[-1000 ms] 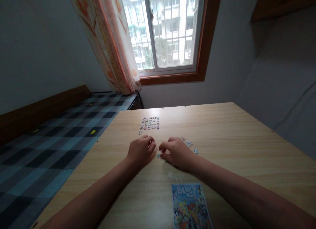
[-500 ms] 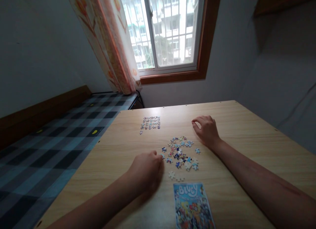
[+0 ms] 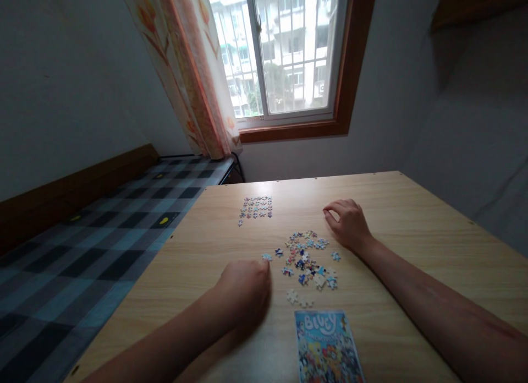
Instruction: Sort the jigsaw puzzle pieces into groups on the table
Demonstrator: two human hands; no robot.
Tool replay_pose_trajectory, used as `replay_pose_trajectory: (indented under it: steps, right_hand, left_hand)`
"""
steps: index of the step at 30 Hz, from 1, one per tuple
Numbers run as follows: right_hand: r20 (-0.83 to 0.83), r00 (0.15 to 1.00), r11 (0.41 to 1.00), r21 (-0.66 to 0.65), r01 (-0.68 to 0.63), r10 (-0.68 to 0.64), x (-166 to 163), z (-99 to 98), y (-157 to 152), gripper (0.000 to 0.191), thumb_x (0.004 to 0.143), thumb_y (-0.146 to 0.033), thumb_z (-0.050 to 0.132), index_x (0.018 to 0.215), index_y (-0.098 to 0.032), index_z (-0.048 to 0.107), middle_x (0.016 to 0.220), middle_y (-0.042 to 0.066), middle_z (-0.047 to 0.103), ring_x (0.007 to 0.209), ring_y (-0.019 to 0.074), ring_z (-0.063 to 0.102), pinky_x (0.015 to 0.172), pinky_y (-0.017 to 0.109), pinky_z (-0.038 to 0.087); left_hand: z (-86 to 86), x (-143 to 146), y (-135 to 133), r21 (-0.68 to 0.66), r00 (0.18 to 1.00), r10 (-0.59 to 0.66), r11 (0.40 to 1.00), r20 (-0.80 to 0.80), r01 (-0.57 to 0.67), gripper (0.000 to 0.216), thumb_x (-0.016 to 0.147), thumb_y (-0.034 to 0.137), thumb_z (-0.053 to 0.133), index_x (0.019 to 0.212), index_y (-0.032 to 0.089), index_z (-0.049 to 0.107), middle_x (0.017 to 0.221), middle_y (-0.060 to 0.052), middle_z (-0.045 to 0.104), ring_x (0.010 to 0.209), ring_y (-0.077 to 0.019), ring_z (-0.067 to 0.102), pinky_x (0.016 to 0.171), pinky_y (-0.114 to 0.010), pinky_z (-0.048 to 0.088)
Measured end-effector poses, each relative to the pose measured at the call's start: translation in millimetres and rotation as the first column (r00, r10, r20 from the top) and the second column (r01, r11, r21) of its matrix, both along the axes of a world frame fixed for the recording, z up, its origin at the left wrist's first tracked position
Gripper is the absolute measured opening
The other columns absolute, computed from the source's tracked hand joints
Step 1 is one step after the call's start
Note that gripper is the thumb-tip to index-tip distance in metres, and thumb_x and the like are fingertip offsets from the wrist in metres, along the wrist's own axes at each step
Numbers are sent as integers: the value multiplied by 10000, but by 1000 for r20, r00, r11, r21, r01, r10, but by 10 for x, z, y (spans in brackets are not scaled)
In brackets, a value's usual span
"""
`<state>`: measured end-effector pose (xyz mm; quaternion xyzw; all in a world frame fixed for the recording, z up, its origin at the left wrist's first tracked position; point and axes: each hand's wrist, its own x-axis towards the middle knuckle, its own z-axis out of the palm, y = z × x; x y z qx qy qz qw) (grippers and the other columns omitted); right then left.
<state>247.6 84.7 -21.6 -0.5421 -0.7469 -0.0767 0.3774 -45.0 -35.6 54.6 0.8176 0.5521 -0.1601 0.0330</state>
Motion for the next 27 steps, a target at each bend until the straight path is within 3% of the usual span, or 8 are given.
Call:
replay_pose_trajectory:
  steps: [5,15,20,27]
  right_hand:
    - [0,1000,1000,-6,-20,20,0,-14,0,178,929,-275,561,871,-209,716,971,77,737,964,257,584,869,369,371]
    - [-5,999,998,-11,-54,54,-14,-49,23,176,930,-287,568,867,-212,715,967,77,739,964,259,598,872,372,391]
    - [-5,997,997,-9,-72,72,-3,-60,45,186,927,-289,562,856,-214,716,948,77,740,952,258,606,868,381,403]
    - [-9,997,997,4,-73,73,2,-75,55,174,921,-285,570,856,-211,714,939,71,741,935,257,611,876,387,416]
  left_hand:
    - [-23,-81,231,100,994,99,989,54,-104,404,945,384,483,1207,115,634,1060,-196,742,947,-315,719,785,-407,560]
    - [-254,-287,708,223,959,248,935,139,-274,443,1000,444,386,1281,157,574,1199,-173,709,1043,-299,691,824,-391,518]
    - [-278,-310,775,224,951,272,927,147,-300,429,1006,457,359,1230,170,587,1179,-160,716,1033,-286,691,812,-377,510]
    - [-294,-313,768,243,949,283,919,139,-309,471,1004,467,364,1324,168,538,1235,-159,695,1076,-291,678,820,-372,510]
